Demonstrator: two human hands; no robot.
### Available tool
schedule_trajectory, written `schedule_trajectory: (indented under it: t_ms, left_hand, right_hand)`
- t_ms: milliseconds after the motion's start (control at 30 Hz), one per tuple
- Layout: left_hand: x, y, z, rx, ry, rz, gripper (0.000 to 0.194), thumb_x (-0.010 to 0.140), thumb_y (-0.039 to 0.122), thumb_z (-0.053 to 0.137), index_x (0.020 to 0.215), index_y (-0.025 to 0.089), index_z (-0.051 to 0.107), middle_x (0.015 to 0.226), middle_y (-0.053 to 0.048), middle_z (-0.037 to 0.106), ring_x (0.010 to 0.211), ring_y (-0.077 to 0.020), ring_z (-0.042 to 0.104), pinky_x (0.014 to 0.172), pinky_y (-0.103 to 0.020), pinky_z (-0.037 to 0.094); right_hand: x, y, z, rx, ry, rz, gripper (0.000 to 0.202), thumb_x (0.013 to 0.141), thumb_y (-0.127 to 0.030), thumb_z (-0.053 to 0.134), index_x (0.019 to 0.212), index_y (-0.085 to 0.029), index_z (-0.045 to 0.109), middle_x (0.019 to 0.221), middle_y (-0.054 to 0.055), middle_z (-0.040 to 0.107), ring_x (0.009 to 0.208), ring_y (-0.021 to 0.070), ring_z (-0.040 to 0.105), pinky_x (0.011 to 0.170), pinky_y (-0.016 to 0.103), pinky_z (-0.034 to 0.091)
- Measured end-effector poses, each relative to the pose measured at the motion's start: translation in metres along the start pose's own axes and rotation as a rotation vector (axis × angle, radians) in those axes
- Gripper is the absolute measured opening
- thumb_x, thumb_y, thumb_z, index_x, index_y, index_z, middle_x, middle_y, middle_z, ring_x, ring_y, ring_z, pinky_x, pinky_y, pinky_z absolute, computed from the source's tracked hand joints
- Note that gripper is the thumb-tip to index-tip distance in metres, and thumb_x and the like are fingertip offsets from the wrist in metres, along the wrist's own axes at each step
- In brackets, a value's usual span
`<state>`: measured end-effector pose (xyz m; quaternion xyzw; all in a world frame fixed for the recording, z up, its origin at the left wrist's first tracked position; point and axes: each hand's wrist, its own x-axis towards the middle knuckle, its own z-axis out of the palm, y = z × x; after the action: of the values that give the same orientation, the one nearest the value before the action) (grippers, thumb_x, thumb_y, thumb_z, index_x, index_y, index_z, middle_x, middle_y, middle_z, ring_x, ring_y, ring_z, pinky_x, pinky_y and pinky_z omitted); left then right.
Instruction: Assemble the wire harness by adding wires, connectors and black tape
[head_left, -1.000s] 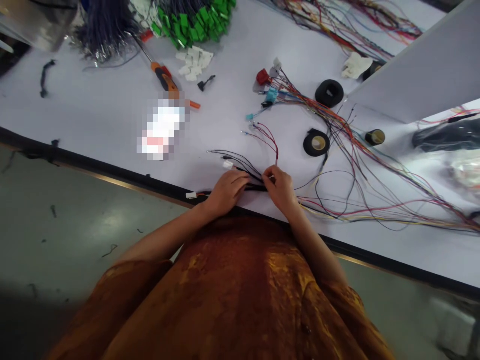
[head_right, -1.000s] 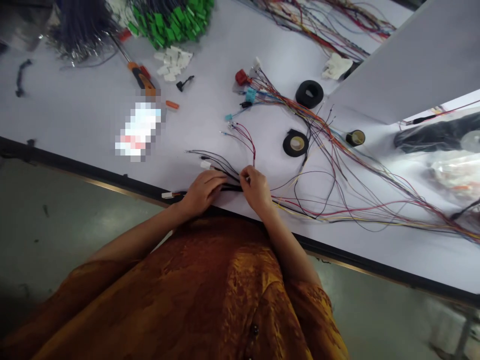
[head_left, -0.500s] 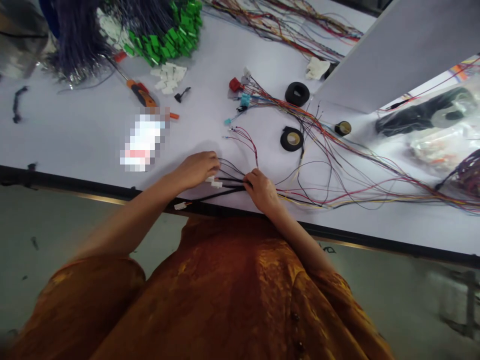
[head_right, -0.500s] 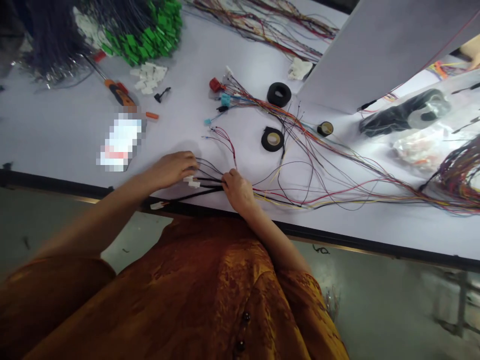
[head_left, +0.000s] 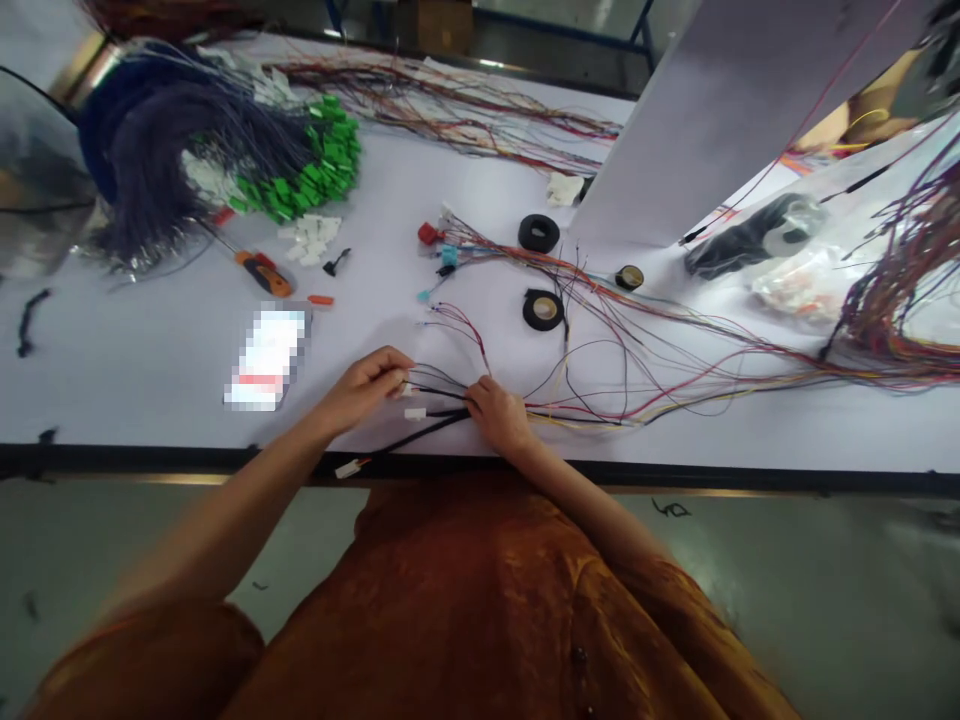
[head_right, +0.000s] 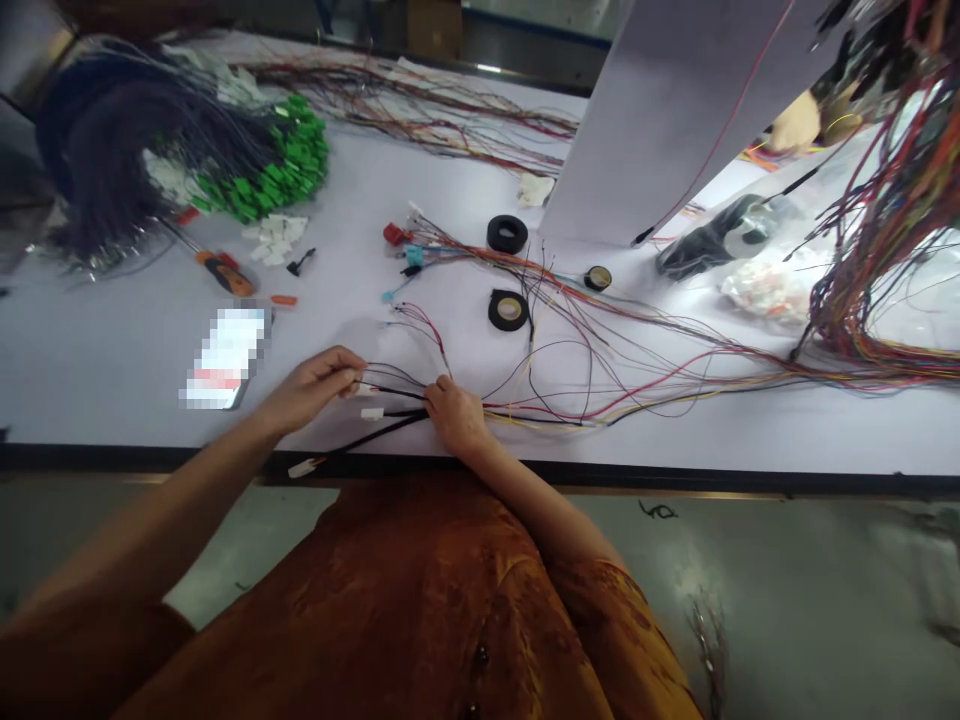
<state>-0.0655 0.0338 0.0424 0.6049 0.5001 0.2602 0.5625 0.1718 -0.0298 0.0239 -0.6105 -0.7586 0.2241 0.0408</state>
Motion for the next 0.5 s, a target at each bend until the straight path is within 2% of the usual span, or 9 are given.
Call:
schedule_trajectory:
  t_ms: [67,133,200,267,333,400,500]
  left_hand:
    - [0.0,0.002,-0.001,-0.221,0.022,-0.119,0.022,0.079,0.04,0.062,0.088,0.021,0.055,0.063,0.005,0.046,0.05,-0.0087,0.04,0.05,-0.022,0.03]
    - [-0.002,0.007,-0.002,-0.274,-0.026,-0.193,0.027,0.078,0.043,0.065,0.09,0.02,0.057,0.06,0.006,0.044,0.047,-0.0075,0.035,0.048,-0.021,0.026]
    - [-0.005,0.013,-0.003,-0.192,-0.089,-0.19,0.03,0.08,0.045,0.066,0.096,0.02,0.063,0.058,0.006,0.046,0.049,-0.0084,0.039,0.05,-0.021,0.031]
    - [-0.008,0.019,-0.001,-0.081,-0.093,-0.147,0.029,0.077,0.044,0.072,0.094,0.02,0.069,0.064,0.002,0.057,0.058,-0.0105,0.05,0.057,-0.023,0.041]
    - [-0.01,0.02,0.005,-0.029,-0.049,-0.122,0.028,0.07,0.042,0.078,0.087,0.021,0.071,0.08,-0.002,0.069,0.072,-0.0142,0.061,0.069,-0.026,0.05]
    - [-0.009,0.016,0.013,-0.07,0.018,-0.117,0.031,0.066,0.042,0.082,0.086,0.021,0.072,0.091,-0.003,0.072,0.082,-0.0176,0.066,0.078,-0.03,0.053]
    - [-0.004,0.009,0.025,-0.169,0.154,-0.089,0.031,0.07,0.045,0.079,0.09,0.022,0.072,0.077,0.0,0.068,0.071,-0.0154,0.062,0.071,-0.029,0.054]
  right_hand:
    - [0.0,-0.001,-0.001,-0.009,-0.016,0.013,0.025,0.104,-0.028,0.043,0.102,-0.022,0.067,0.111,0.005,0.066,0.094,0.0165,0.064,0.064,0.028,0.041]
    - [0.001,-0.001,-0.002,-0.001,-0.018,0.029,0.024,0.103,-0.027,0.043,0.101,-0.021,0.066,0.111,0.006,0.066,0.094,0.0159,0.065,0.066,0.027,0.042]
    - [0.001,-0.001,-0.004,0.021,-0.006,0.038,0.024,0.103,-0.03,0.044,0.102,-0.021,0.067,0.111,0.005,0.067,0.093,0.0155,0.065,0.068,0.027,0.042]
    - [0.001,-0.001,-0.006,0.046,0.007,0.033,0.025,0.103,-0.034,0.045,0.102,-0.022,0.067,0.11,0.004,0.067,0.094,0.0154,0.066,0.068,0.026,0.042]
    - [0.001,-0.003,-0.006,0.055,0.012,0.035,0.026,0.103,-0.036,0.045,0.102,-0.024,0.067,0.109,0.003,0.067,0.094,0.0157,0.066,0.067,0.026,0.041]
    - [0.001,-0.006,-0.006,0.044,0.02,0.062,0.026,0.104,-0.035,0.043,0.102,-0.024,0.067,0.109,0.003,0.068,0.094,0.0162,0.067,0.066,0.027,0.04]
    - [0.001,-0.011,-0.006,0.016,0.031,0.108,0.028,0.104,-0.033,0.04,0.103,-0.024,0.065,0.11,0.004,0.068,0.094,0.0173,0.068,0.064,0.027,0.04]
